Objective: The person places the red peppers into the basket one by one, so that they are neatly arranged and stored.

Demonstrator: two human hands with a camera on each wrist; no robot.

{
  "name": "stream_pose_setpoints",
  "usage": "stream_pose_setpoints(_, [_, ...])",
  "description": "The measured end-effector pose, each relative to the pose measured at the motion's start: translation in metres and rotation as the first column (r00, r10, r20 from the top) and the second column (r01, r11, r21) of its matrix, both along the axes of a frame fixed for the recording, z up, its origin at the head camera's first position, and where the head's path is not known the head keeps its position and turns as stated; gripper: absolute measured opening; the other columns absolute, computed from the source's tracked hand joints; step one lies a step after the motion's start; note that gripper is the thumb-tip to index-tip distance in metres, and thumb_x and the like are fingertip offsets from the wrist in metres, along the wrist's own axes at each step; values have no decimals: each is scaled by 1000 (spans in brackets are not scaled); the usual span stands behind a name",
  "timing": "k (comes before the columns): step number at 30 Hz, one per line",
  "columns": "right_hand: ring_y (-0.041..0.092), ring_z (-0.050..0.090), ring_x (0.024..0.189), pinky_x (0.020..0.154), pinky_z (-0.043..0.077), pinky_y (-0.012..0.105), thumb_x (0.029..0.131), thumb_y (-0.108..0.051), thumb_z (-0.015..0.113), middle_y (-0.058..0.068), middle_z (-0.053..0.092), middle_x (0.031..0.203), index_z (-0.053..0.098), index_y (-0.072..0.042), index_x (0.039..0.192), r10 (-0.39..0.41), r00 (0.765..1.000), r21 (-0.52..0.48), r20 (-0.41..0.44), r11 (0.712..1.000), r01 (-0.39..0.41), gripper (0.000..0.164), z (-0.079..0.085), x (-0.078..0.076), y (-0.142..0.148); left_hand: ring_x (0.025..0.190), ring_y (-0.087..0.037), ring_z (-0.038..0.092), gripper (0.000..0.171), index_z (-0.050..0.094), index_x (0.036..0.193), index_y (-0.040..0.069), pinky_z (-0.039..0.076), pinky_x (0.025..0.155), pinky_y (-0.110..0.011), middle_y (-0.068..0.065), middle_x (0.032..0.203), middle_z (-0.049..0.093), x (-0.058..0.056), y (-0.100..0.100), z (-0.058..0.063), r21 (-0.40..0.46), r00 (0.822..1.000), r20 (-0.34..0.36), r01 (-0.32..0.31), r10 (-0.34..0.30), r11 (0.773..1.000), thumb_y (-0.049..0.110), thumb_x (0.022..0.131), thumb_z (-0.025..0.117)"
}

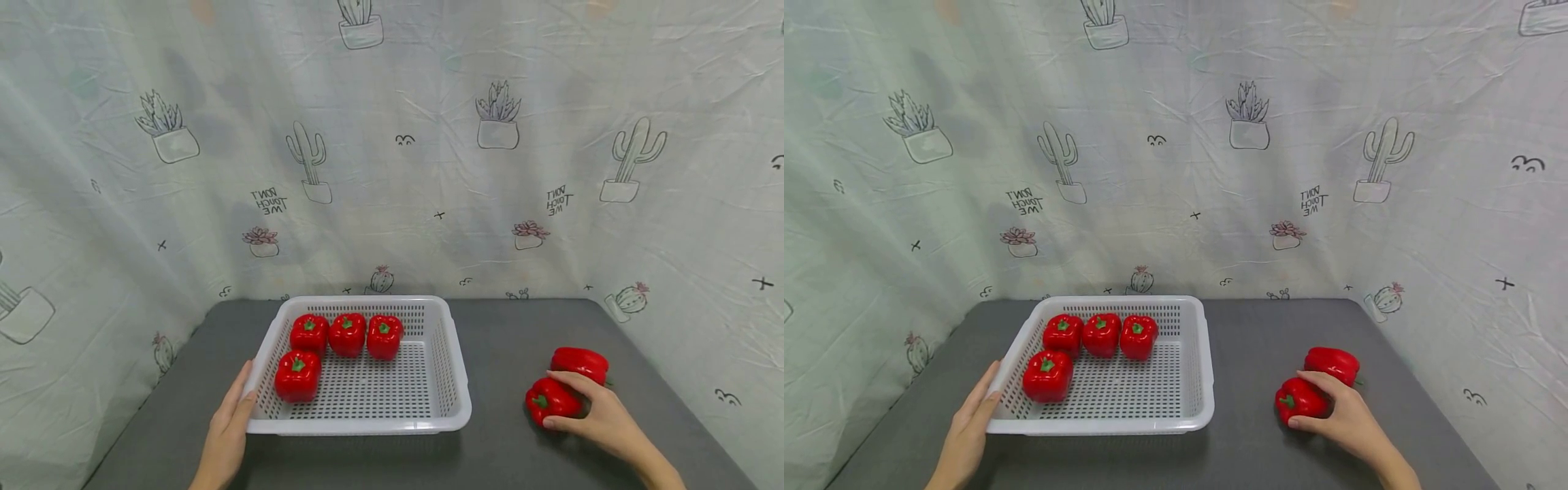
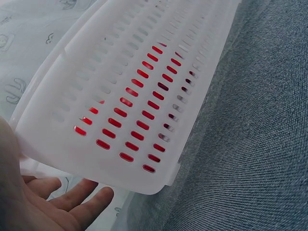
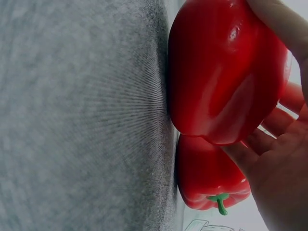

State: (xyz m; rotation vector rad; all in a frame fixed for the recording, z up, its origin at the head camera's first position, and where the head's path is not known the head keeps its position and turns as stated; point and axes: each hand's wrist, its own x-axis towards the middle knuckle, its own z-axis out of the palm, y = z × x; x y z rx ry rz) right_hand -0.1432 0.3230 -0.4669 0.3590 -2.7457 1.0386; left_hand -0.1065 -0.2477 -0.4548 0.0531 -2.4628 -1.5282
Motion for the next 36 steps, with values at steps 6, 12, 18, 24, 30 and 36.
stream_pose_setpoints(6, [28,54,102,67,53,30,70,-35,90,8,61,123,62,-11,129,-4,1000,0,-20,1000,4,70,-1,0,-1,141,-44,21,57,15,159,17,23,101,-69,-17,160,17,0,-1,-2,3,1000,10,7,-7,1000,31,108,37])
stream_pose_setpoints(12, [34,49,109,67,53,30,70,-32,91,13,60,123,61,-7,130,-22,1000,-27,-10,999,22,71,-1,-1,-1,141,-42,22,57,15,159,19,24,102,-67,-16,160,18,1,-2,-2,1,1000,12,4,-4,1000,31,108,37])
stream_pose_setpoints(18, [33,47,110,66,52,29,68,-31,92,13,60,123,61,-6,129,-41,998,-25,-42,999,40,73,0,-2,-1,140,-41,23,56,16,159,19,25,101,-67,-16,160,19,3,-2,-2,1,1000,5,1,-1,1000,30,108,37])
stream_pose_setpoints(24, [24,47,107,66,52,28,67,-31,93,10,61,122,63,-9,128,-67,994,-25,-81,998,65,72,-1,-1,-2,140,-41,23,57,17,159,20,24,102,-67,-16,160,19,4,-1,0,3,1000,5,-8,8,1000,31,108,38])
stream_pose_setpoints(30, [-2,45,101,73,52,25,66,-34,93,8,61,122,63,-10,128,-88,988,-29,-126,996,85,73,0,0,-4,141,-36,23,55,19,159,23,22,109,-55,-11,160,20,3,0,-1,3,1000,-11,-8,8,1000,32,108,39])
stream_pose_setpoints(36, [-6,47,98,75,50,19,66,-34,93,10,60,122,62,-9,130,-96,987,-54,-125,994,90,75,2,1,-5,141,-37,23,55,18,159,23,24,104,-65,-11,160,19,2,0,0,12,1000,-5,-4,4,1000,31,108,38])
